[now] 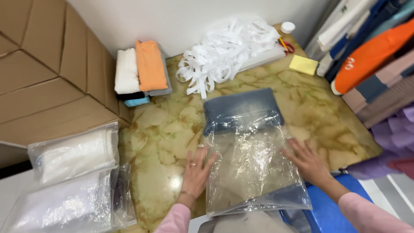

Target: The person places folded clothes into clear plastic bags on a table. They handle a white cloth, a dark blue cloth, and a dark purple cloth, placing each into a bag and smoothing the plastic.

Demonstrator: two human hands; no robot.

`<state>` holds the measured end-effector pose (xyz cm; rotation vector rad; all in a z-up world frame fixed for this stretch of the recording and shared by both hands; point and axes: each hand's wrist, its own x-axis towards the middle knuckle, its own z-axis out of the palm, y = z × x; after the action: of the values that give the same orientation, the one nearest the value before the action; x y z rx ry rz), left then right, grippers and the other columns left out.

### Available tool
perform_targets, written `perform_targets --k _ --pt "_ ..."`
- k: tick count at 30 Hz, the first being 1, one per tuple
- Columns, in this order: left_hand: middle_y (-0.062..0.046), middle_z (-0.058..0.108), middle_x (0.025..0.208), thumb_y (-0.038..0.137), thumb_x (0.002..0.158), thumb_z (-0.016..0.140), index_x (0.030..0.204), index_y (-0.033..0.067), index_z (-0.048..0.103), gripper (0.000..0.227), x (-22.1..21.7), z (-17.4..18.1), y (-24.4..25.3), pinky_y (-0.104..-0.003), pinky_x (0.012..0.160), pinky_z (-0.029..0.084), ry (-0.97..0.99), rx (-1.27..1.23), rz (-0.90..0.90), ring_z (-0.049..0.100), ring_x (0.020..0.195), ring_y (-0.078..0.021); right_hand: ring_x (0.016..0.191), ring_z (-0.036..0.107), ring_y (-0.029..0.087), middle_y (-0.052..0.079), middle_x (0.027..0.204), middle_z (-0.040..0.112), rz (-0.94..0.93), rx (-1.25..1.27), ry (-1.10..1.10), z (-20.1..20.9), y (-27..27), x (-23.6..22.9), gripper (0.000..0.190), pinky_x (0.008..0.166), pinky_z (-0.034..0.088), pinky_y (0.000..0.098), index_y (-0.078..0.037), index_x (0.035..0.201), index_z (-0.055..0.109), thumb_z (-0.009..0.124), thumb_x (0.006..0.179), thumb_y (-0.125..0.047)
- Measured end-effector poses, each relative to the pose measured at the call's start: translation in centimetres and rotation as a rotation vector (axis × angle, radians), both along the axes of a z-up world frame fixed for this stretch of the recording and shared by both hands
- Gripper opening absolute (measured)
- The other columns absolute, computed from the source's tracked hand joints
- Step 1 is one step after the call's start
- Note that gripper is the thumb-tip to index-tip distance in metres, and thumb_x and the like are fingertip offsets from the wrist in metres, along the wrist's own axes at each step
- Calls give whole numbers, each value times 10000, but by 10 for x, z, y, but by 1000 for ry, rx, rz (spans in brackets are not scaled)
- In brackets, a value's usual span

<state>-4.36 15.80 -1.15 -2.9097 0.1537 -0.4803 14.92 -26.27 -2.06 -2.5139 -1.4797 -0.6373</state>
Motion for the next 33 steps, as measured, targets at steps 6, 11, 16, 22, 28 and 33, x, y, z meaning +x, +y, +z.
perform_targets --k 6,11,16,22,28,33 --pt "-45 368 1657 139 967 583 1556 220 469 605 9 28 5 -688 1232 41 456 -283 -282 388 1492 -250 1519 427 261 61 1589 531 388 -119 561 17 -1 44 540 1260 296 469 -171 1460 627 595 931 -65" --pt "-29 555 1532 301 1087 377 1426 237 626 425 9 117 -4 -549 1288 86 707 -776 -65 560 1395 -225 1315 714 124 -58 1413 728 168 -233 1117 79 -8 68 433 1124 568 344 -263 1319 791 784 887 -228" --pt "-90 800 1278 158 984 533 1219 54 796 367 36 106 13 -301 1074 558 728 -1707 398 758 1159 -191 825 721 284 196 865 837 -592 181 1460 20 -32 125 170 815 534 402 58 887 841 812 888 -109" --pt "-12 558 608 412 1093 517 724 143 511 457 83 44 -17 -298 671 456 34 -1567 641 530 629 -132 599 624 220 91 817 650 -559 1007 1397 6 49 92 212 497 526 342 -45 1017 686 644 1114 -230" --pt "-80 753 1260 462 1005 524 1446 172 605 534 94 90 -55 -379 902 603 -180 -1442 780 723 1073 -214 560 516 95 -9 777 588 -559 1069 979 41 70 59 267 502 428 250 -83 1197 756 542 1205 -242" --pt "-44 767 741 302 1054 535 1066 125 772 296 101 134 -50 -267 576 610 -438 -1616 665 751 629 -131 743 629 177 70 880 659 -526 954 634 31 39 54 186 748 469 307 -51 1152 699 556 1243 -125"
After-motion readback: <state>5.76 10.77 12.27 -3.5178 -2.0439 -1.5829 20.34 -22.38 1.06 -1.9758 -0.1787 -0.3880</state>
